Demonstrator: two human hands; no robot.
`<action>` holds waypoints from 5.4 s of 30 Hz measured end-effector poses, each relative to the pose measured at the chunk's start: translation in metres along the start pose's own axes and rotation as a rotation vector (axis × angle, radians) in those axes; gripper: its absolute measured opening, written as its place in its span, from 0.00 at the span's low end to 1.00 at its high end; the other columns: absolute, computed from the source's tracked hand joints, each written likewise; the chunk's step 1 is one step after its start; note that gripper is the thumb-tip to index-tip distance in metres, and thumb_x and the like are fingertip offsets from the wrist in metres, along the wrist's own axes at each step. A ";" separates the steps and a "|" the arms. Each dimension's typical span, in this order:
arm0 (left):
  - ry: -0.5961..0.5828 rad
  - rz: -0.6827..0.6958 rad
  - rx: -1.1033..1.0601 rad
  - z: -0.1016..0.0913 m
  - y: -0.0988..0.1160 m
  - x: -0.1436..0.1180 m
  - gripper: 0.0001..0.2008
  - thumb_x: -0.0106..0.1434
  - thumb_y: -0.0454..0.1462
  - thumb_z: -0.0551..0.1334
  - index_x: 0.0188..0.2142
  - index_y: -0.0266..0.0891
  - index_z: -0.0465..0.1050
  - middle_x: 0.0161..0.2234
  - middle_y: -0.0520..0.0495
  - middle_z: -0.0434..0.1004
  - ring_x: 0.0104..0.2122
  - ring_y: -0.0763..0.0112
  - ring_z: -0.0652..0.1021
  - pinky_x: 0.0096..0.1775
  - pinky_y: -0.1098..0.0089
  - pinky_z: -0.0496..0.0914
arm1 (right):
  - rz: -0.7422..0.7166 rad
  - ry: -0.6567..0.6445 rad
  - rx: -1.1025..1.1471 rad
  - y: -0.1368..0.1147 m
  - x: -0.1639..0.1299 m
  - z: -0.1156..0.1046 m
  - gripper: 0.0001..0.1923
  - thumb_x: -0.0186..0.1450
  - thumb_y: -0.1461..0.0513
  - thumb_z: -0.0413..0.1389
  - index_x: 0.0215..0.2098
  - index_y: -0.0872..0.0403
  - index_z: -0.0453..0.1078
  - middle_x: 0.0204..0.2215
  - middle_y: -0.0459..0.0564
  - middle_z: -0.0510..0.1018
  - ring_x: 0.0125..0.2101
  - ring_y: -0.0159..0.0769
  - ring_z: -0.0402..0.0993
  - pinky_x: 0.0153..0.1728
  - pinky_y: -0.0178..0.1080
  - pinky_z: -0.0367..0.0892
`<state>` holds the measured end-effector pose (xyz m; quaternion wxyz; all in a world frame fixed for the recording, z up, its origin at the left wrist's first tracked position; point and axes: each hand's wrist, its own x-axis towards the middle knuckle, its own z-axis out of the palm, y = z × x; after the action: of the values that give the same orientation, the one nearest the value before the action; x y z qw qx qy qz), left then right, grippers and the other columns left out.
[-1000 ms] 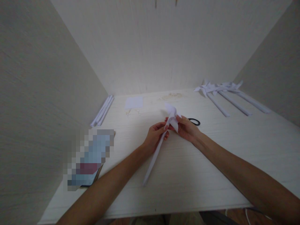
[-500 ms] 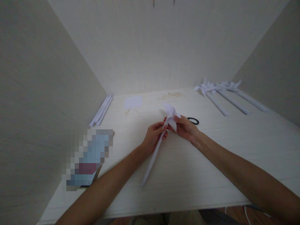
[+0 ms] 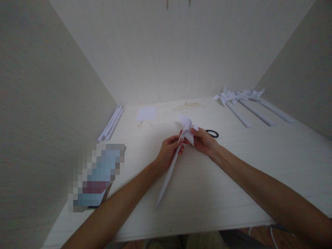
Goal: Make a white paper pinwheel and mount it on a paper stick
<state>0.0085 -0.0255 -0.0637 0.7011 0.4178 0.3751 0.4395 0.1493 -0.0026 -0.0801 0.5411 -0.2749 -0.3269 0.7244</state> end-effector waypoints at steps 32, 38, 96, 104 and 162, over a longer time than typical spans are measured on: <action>-0.170 -0.045 -0.005 -0.001 -0.008 0.000 0.14 0.45 0.39 0.67 0.30 0.31 0.72 0.23 0.44 0.76 0.22 0.71 0.76 0.29 0.71 0.70 | 0.071 -0.046 0.007 -0.005 -0.002 -0.005 0.13 0.50 0.54 0.60 0.27 0.53 0.68 0.25 0.46 0.76 0.24 0.32 0.70 0.22 0.33 0.65; -0.214 -0.043 0.147 -0.004 -0.010 0.004 0.13 0.46 0.42 0.66 0.26 0.32 0.72 0.19 0.48 0.73 0.16 0.78 0.70 0.19 0.77 0.64 | 0.062 -0.095 0.031 -0.002 0.000 -0.011 0.15 0.49 0.51 0.60 0.28 0.52 0.70 0.25 0.45 0.77 0.24 0.33 0.71 0.21 0.33 0.65; 0.361 0.284 -0.303 -0.018 -0.006 0.018 0.08 0.54 0.38 0.59 0.29 0.35 0.67 0.26 0.52 0.72 0.18 0.81 0.72 0.19 0.79 0.63 | -0.496 0.263 -1.417 0.015 -0.020 0.008 0.11 0.56 0.58 0.54 0.28 0.56 0.74 0.18 0.48 0.74 0.18 0.33 0.65 0.20 0.35 0.59; 0.252 0.169 -0.495 -0.031 0.009 0.018 0.24 0.60 0.51 0.45 0.29 0.34 0.69 0.25 0.48 0.73 0.15 0.81 0.69 0.19 0.78 0.64 | -0.516 0.307 -1.457 0.014 -0.023 0.006 0.11 0.55 0.58 0.54 0.28 0.56 0.75 0.19 0.50 0.75 0.19 0.35 0.67 0.21 0.36 0.60; 0.220 0.281 -0.111 -0.027 0.000 0.017 0.20 0.53 0.44 0.59 0.42 0.35 0.63 0.41 0.39 0.72 0.25 0.72 0.77 0.23 0.75 0.68 | -0.501 0.713 -1.571 -0.111 -0.054 -0.066 0.14 0.52 0.56 0.54 0.29 0.59 0.73 0.21 0.51 0.75 0.22 0.36 0.69 0.24 0.35 0.63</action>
<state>-0.0098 -0.0033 -0.0765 0.6096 0.3762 0.3625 0.5962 0.2804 -0.0211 -0.0345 0.4086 -0.6950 -0.5911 0.0243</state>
